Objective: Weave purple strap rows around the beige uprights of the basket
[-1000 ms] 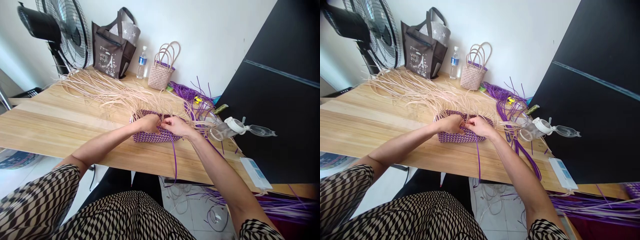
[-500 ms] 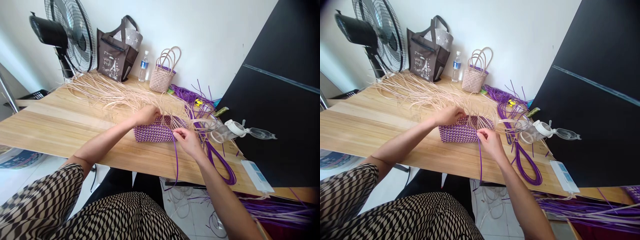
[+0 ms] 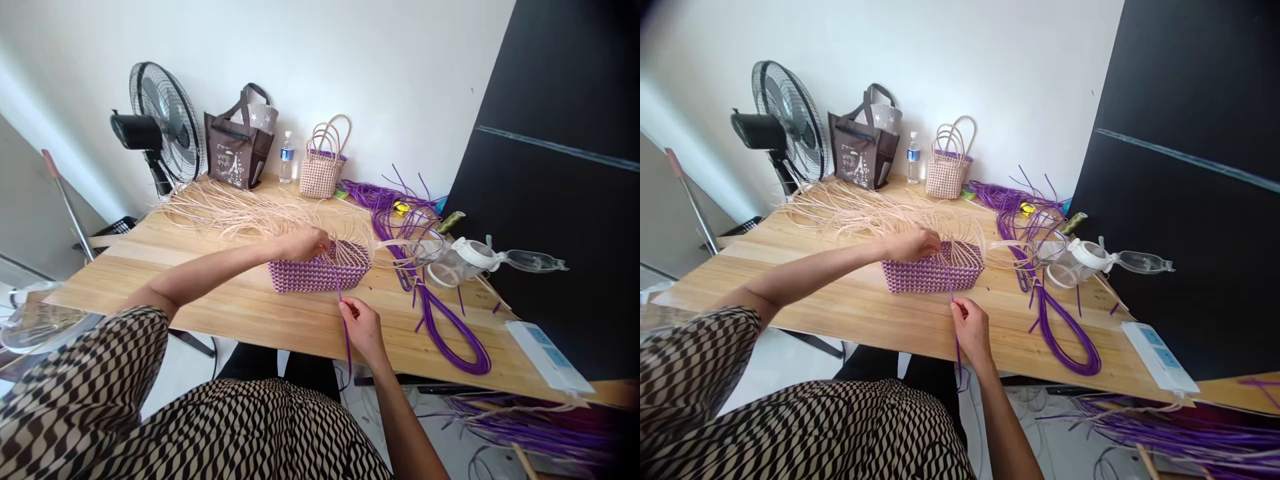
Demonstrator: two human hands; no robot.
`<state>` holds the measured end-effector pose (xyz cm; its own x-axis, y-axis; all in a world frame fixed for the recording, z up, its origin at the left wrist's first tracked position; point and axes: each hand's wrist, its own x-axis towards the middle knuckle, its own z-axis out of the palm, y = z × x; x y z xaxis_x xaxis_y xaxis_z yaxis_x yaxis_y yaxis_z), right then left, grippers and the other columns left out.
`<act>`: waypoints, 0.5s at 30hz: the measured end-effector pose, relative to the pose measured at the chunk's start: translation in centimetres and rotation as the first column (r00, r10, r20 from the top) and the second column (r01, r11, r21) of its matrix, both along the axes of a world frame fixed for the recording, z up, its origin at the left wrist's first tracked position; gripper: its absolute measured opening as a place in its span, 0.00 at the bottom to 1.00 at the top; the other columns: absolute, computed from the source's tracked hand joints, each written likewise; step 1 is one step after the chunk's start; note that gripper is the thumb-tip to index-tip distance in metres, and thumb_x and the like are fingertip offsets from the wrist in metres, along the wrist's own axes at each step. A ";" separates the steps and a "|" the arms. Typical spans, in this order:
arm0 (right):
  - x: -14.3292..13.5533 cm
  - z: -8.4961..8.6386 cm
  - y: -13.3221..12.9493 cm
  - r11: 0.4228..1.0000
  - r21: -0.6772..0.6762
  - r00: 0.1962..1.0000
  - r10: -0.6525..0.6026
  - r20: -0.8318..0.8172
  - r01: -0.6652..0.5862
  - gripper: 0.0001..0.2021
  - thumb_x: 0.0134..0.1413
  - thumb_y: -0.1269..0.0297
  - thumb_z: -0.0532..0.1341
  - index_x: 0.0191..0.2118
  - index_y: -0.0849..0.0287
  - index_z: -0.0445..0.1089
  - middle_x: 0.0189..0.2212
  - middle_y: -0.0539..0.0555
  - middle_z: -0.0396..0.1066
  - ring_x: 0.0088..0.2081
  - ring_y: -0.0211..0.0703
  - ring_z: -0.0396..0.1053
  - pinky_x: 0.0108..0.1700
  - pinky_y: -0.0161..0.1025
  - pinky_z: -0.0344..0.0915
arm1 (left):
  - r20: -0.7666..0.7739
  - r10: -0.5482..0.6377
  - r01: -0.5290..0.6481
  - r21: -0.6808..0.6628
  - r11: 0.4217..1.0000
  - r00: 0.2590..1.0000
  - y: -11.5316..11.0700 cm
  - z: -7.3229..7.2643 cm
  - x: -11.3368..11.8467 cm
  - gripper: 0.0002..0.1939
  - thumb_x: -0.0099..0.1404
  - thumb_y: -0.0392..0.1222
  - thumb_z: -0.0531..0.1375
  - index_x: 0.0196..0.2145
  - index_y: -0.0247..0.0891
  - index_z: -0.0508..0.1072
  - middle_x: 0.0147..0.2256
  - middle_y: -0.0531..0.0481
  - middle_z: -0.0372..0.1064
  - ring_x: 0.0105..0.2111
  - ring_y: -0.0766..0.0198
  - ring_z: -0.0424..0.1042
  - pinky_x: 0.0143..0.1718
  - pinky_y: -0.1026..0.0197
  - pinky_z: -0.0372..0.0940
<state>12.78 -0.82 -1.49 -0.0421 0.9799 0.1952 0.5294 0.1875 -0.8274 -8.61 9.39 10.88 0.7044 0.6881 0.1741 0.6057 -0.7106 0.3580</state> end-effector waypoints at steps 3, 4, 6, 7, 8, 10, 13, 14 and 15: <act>-0.5 -0.6 -0.2 1.000 0.005 0.998 0.019 -0.055 -0.019 0.15 0.53 0.54 0.55 0.34 0.58 0.72 0.31 0.57 0.75 0.31 0.48 0.70 0.37 0.43 0.67 | -0.189 -0.093 0.078 -0.084 0.993 0.978 0.8 0.4 0.4 0.09 0.54 0.28 0.57 0.29 0.35 0.76 0.31 0.48 0.74 0.33 0.65 0.69 0.37 0.66 0.59; -0.6 -0.8 -0.3 1.000 0.001 0.997 0.024 -0.073 -0.024 0.15 0.53 0.54 0.55 0.34 0.58 0.72 0.31 0.57 0.75 0.31 0.47 0.70 0.37 0.43 0.67 | -0.238 -0.100 0.077 -0.105 0.992 0.966 1.0 0.6 0.5 0.09 0.54 0.28 0.57 0.29 0.36 0.76 0.31 0.48 0.73 0.31 0.66 0.68 0.36 0.66 0.59; -0.8 -1.2 -0.6 0.999 -0.003 0.993 0.031 -0.112 -0.032 0.15 0.54 0.54 0.54 0.35 0.59 0.72 0.32 0.57 0.75 0.31 0.47 0.71 0.37 0.42 0.66 | -0.326 -0.091 0.052 -0.127 0.991 0.941 1.2 1.1 0.8 0.09 0.54 0.29 0.57 0.30 0.36 0.76 0.28 0.49 0.73 0.28 0.66 0.66 0.33 0.66 0.57; -1.0 -1.3 -0.7 1.000 -0.004 0.991 0.031 -0.131 -0.031 0.15 0.54 0.54 0.55 0.35 0.59 0.72 0.32 0.57 0.75 0.32 0.47 0.70 0.37 0.42 0.66 | -0.372 -0.080 0.032 -0.134 0.990 0.925 1.2 1.4 1.1 0.08 0.53 0.29 0.58 0.29 0.36 0.76 0.26 0.49 0.72 0.26 0.66 0.65 0.32 0.65 0.56; -1.1 -1.4 -0.8 0.999 -0.006 0.989 0.030 -0.148 -0.032 0.15 0.53 0.54 0.55 0.35 0.59 0.72 0.32 0.57 0.75 0.32 0.47 0.70 0.37 0.42 0.66 | -0.422 -0.067 0.007 -0.143 0.990 0.904 1.2 1.6 1.5 0.07 0.53 0.30 0.58 0.27 0.35 0.76 0.23 0.49 0.70 0.24 0.66 0.63 0.30 0.64 0.55; -1.2 -1.5 -1.0 0.999 -0.014 0.985 0.033 -0.171 -0.036 0.14 0.53 0.55 0.54 0.34 0.58 0.72 0.32 0.56 0.75 0.32 0.47 0.70 0.36 0.42 0.66 | -0.517 -0.037 -0.065 -0.179 0.982 0.855 1.1 2.0 2.3 0.06 0.51 0.31 0.60 0.20 0.34 0.74 0.17 0.51 0.64 0.21 0.65 0.60 0.28 0.62 0.54; -1.3 -1.7 -1.2 0.999 -0.020 0.983 0.042 -0.181 -0.046 0.14 0.54 0.55 0.54 0.33 0.58 0.71 0.31 0.56 0.74 0.31 0.47 0.70 0.37 0.42 0.66 | -0.578 -0.029 -0.185 -0.309 0.933 0.815 1.2 2.1 3.3 0.10 0.48 0.33 0.63 0.12 0.35 0.69 0.12 0.54 0.57 0.20 0.65 0.58 0.28 0.62 0.53; -1.3 -1.8 -1.2 0.999 -0.019 0.982 0.042 -0.185 -0.046 0.13 0.54 0.56 0.54 0.33 0.58 0.71 0.30 0.56 0.74 0.31 0.47 0.70 0.37 0.42 0.66 | -0.556 -0.035 -0.213 -0.375 0.902 0.831 1.4 2.1 3.3 0.09 0.46 0.32 0.64 0.12 0.35 0.69 0.11 0.55 0.58 0.20 0.66 0.59 0.28 0.63 0.54; -1.3 -1.9 -1.2 0.999 -0.020 0.981 0.039 -0.190 -0.043 0.13 0.54 0.56 0.54 0.33 0.59 0.71 0.30 0.57 0.74 0.32 0.47 0.69 0.37 0.42 0.66 | -0.513 -0.038 -0.224 -0.440 0.870 0.857 1.5 2.0 3.2 0.08 0.45 0.31 0.64 0.13 0.35 0.70 0.12 0.56 0.59 0.20 0.67 0.59 0.29 0.64 0.54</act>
<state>11.45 -2.05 -3.39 -0.0468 0.9825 0.1804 0.3547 0.1852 -0.9165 -5.39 10.87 12.83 0.5302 0.6573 -0.5356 0.8446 -0.4650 0.2654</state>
